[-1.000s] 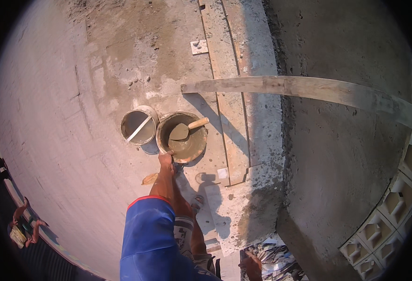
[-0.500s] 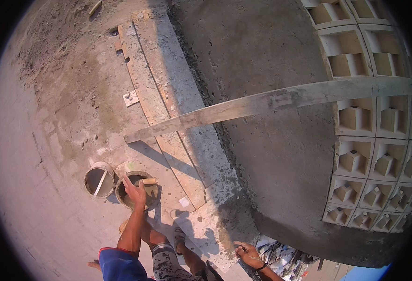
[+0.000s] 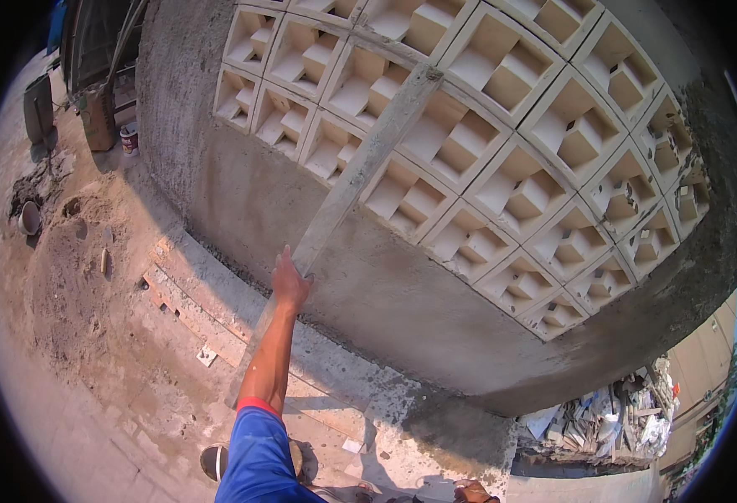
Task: The person scoops cement from a bucket using a trowel and applies it to a wall with decorative blocks. They then use a long wooden straightedge to smooth and level the applied cement on the wall surface.
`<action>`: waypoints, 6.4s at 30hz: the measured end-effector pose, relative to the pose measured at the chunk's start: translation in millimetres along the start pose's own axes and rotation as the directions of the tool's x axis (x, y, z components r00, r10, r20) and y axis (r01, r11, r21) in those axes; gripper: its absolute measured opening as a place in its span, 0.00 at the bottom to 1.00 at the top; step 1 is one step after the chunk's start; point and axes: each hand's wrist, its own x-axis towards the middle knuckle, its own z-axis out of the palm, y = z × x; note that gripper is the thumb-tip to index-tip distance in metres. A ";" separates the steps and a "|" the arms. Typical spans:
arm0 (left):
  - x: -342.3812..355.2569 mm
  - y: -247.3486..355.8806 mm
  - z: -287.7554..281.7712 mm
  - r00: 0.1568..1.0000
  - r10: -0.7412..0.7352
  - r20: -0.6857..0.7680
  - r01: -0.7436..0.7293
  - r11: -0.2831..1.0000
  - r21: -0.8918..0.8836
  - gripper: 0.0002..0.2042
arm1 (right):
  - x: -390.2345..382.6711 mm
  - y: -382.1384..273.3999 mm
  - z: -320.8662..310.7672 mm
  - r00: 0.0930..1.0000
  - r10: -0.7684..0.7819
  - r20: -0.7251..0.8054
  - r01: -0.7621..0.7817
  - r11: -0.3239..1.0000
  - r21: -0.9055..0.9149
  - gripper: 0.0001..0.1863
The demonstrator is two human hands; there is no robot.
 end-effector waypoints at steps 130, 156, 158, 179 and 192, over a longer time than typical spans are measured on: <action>-420.8 234.1 58.8 0.444 -0.614 0.652 0.758 -0.130 -0.639 0.10 | -26.8 59.2 -156.3 0.900 -0.037 -0.435 0.384 -0.407 0.829 0.39; -271.1 131.0 93.6 0.407 -0.616 0.674 0.893 0.113 -0.436 0.25 | 235.9 -86.5 -37.1 0.971 0.147 -0.187 0.231 -0.393 0.890 0.29; -257.1 95.6 108.2 0.433 -0.599 0.674 0.895 0.201 -0.397 0.26 | 266.1 -99.9 -21.5 0.971 0.176 -0.160 0.223 -0.445 0.867 0.33; -302.8 -141.2 425.1 0.217 -0.578 0.787 0.975 0.083 -0.208 0.29 | 543.6 -52.7 -86.6 0.742 0.386 -0.548 0.650 -0.218 0.728 0.49; -327.6 -172.8 527.8 0.145 -0.493 0.858 0.989 0.041 -0.143 0.27 | 626.9 -25.7 -126.9 0.401 0.525 -0.751 0.811 0.177 0.557 0.42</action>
